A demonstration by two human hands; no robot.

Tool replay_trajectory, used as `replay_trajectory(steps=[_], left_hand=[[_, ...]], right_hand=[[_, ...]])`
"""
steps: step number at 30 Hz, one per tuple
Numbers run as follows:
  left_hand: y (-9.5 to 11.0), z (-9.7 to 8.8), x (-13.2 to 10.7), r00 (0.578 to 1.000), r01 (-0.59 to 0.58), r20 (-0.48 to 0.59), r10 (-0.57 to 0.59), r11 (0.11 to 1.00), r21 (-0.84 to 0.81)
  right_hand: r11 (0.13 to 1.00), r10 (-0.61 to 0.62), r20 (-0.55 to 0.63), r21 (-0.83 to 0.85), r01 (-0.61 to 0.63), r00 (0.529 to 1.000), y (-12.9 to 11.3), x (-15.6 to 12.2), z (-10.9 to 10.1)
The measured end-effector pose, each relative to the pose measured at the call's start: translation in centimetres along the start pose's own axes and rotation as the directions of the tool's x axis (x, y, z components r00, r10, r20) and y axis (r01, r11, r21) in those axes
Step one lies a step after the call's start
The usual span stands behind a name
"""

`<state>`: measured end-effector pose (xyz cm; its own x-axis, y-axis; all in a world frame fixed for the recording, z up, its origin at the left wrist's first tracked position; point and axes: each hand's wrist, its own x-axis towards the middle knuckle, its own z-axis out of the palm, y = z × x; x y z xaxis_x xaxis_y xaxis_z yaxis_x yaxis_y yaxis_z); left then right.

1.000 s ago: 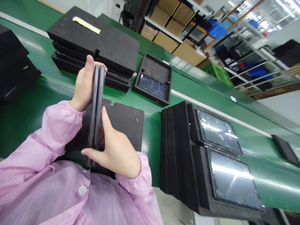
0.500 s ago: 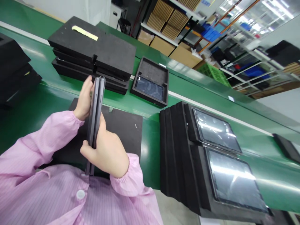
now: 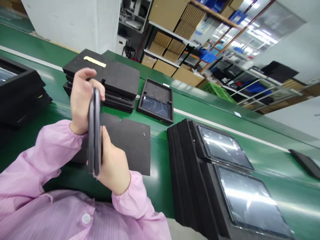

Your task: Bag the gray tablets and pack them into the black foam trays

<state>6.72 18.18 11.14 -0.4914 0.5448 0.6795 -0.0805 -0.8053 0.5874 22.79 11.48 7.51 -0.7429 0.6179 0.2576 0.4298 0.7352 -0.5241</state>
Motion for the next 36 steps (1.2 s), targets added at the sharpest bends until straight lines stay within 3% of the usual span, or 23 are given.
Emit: replay_trajectory(steps=[2, 5, 11, 21, 28, 36], left_hand=[[-0.2, 0.1, -0.3, 0.995, -0.09, 0.033, 0.089, 0.996, 0.007], [-0.8, -0.5, -0.5, 0.993, -0.117, 0.032, 0.117, 0.993, 0.019], [-1.0, -1.0, -0.4, 0.996, -0.081, 0.051, 0.079, 0.995, 0.059], [-0.2, 0.4, -2.1, 0.992, -0.019, 0.122, -0.017, 0.958, 0.286], [0.3, 0.8, -2.5, 0.981, -0.068, 0.193, 0.012, 0.955, 0.288], [0.1, 1.0, -3.0, 0.991, -0.038, 0.136, 0.001, 0.963, 0.266]], right_hand=[[0.996, 0.032, -0.033, 0.082, -0.029, 0.999, 0.4, 0.3, -0.1], [0.981, 0.058, 0.0, 0.185, -0.057, 0.998, 0.4, 0.7, -0.6], [0.962, 0.121, 0.043, 0.241, -0.128, 0.992, -0.3, 0.4, -1.6], [0.952, 0.199, -0.089, 0.255, -0.171, 0.976, -1.8, -0.8, -3.2], [0.932, 0.174, -0.11, 0.338, -0.127, 0.979, -1.6, -1.4, -3.7], [0.902, 0.186, -0.068, 0.408, -0.142, 0.98, -1.5, -1.0, -3.6]])
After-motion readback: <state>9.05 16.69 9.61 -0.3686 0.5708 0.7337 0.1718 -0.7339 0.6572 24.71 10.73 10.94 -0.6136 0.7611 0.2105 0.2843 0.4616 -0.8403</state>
